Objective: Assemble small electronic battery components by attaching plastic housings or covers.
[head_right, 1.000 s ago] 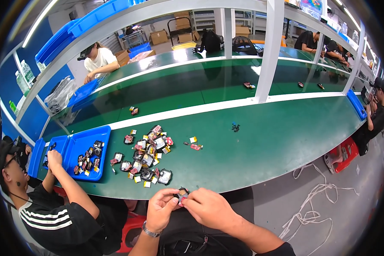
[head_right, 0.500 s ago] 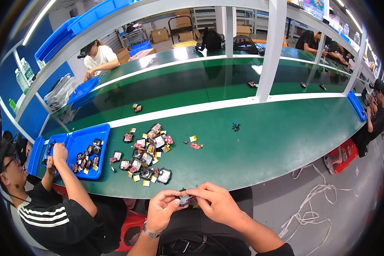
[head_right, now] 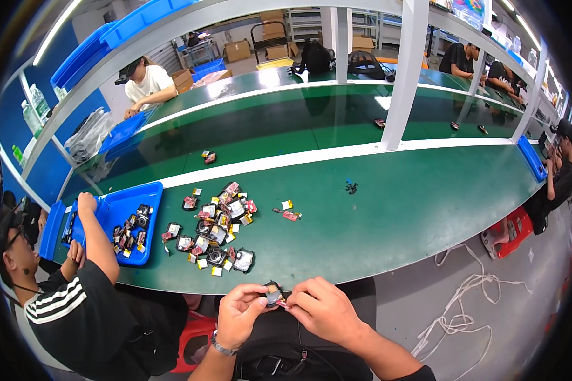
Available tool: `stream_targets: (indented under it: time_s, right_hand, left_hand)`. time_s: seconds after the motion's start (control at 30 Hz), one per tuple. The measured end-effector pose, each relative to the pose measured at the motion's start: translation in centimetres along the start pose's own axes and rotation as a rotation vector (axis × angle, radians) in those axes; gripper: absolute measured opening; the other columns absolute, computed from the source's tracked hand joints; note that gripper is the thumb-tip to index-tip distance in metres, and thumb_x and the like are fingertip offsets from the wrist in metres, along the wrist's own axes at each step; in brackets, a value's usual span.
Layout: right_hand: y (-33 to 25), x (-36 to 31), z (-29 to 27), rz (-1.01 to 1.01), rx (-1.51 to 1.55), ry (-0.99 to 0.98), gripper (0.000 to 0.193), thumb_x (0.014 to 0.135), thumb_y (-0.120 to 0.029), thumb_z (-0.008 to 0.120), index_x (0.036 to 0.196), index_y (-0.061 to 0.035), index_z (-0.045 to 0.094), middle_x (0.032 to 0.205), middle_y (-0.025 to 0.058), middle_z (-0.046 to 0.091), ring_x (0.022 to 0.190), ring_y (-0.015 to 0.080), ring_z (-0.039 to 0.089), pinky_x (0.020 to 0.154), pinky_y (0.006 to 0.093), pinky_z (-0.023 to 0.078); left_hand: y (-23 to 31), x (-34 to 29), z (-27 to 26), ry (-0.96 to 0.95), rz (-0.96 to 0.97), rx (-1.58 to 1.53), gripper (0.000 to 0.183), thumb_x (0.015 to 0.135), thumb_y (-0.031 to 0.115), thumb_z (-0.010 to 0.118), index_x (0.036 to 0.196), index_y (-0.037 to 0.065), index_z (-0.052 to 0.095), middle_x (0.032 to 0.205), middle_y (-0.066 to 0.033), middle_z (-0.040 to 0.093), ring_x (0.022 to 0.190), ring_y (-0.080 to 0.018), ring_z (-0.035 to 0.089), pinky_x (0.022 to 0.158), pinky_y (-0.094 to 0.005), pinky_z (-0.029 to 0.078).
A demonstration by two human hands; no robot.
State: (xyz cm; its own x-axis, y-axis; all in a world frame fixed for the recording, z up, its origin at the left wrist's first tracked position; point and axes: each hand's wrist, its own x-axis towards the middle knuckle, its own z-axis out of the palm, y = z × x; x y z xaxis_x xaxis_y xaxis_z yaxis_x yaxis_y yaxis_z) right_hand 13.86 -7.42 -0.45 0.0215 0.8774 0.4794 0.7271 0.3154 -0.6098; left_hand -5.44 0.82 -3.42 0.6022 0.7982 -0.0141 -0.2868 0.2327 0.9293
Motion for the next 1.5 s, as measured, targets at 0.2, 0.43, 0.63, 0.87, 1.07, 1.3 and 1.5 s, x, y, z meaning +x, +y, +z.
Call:
stream_targets:
  time_s: [0.2,0.43,0.63,0.87,1.07,1.3,1.5]
  right_hand:
    - [0.2,-0.2,-0.3,0.023,0.089,-0.092,0.027,0.073,-0.005,0.085,0.095,-0.0081,0.069,0.09,0.0046,0.067,0.082,0.0229,0.064,0.069,0.034,0.054]
    - [-0.7,-0.1,-0.4,0.244,0.344,-0.143,0.032,0.079,-0.003,0.084,0.107,-0.0032,0.069,0.091,0.0071,0.069,0.08,0.0173,0.067,0.071,0.0293,0.056]
    - [-0.1,-0.9,0.1,0.532,0.85,-0.158,0.03,0.091,0.0,0.071,0.12,0.0028,0.066,0.098,0.0081,0.071,0.087,0.0113,0.068,0.074,0.0256,0.057]
    - [-0.2,-0.1,-0.9,0.401,0.592,-0.118,0.019,0.091,-0.002,0.069,0.108,-0.0045,0.074,0.099,0.0076,0.072,0.081,0.014,0.067,0.071,0.0281,0.054]
    - [-1.8,0.3,-0.6,0.167,0.148,-0.076,0.024,0.077,-0.01,0.084,0.099,-0.0077,0.075,0.097,0.0091,0.068,0.084,0.0252,0.068,0.076,0.0339,0.056]
    - [0.1,-0.6,0.5,0.299,0.309,-0.007,0.017,0.086,-0.005,0.076,0.103,-0.0045,0.074,0.092,0.0093,0.071,0.081,0.0199,0.07,0.073,0.031,0.056]
    - [1.2,-1.2,0.9,0.626,0.762,-0.041,0.017,0.094,-0.003,0.068,0.109,0.0041,0.071,0.096,0.0094,0.075,0.084,0.0116,0.071,0.075,0.0255,0.057]
  left_hand:
    - [-0.1,0.0,-0.3,0.004,-0.011,-0.038,0.023,0.099,-0.004,0.058,0.121,-0.01,0.057,0.121,-0.0185,0.066,0.11,-0.0225,0.067,0.097,-0.037,0.059]
    - [-0.2,0.0,-0.5,0.011,-0.024,-0.025,0.022,0.099,-0.004,0.058,0.121,-0.009,0.057,0.121,-0.0176,0.065,0.111,-0.0219,0.066,0.096,-0.0366,0.059]
    - [-0.4,0.0,-0.6,0.009,-0.049,-0.069,0.022,0.1,-0.003,0.058,0.121,-0.009,0.057,0.12,-0.0187,0.065,0.11,-0.0232,0.066,0.096,-0.0386,0.06]
    - [-0.2,0.1,-0.5,0.014,-0.056,-0.079,0.021,0.098,-0.003,0.058,0.119,-0.008,0.055,0.119,-0.0214,0.066,0.107,-0.0267,0.069,0.093,-0.0445,0.061]
    - [-0.3,0.0,-0.3,0.02,-0.065,-0.072,0.021,0.099,-0.003,0.058,0.119,-0.008,0.055,0.119,-0.0213,0.066,0.107,-0.0256,0.069,0.093,-0.0433,0.061]
    - [-0.2,-0.3,-0.2,-0.015,-0.048,-0.059,0.023,0.1,-0.002,0.057,0.122,-0.01,0.056,0.12,-0.0197,0.066,0.111,-0.024,0.066,0.096,-0.0393,0.059]
    - [-0.1,-0.3,0.0,-0.021,-0.076,-0.062,0.023,0.1,-0.003,0.057,0.122,-0.01,0.056,0.121,-0.0202,0.066,0.112,-0.0247,0.066,0.096,-0.0393,0.059]
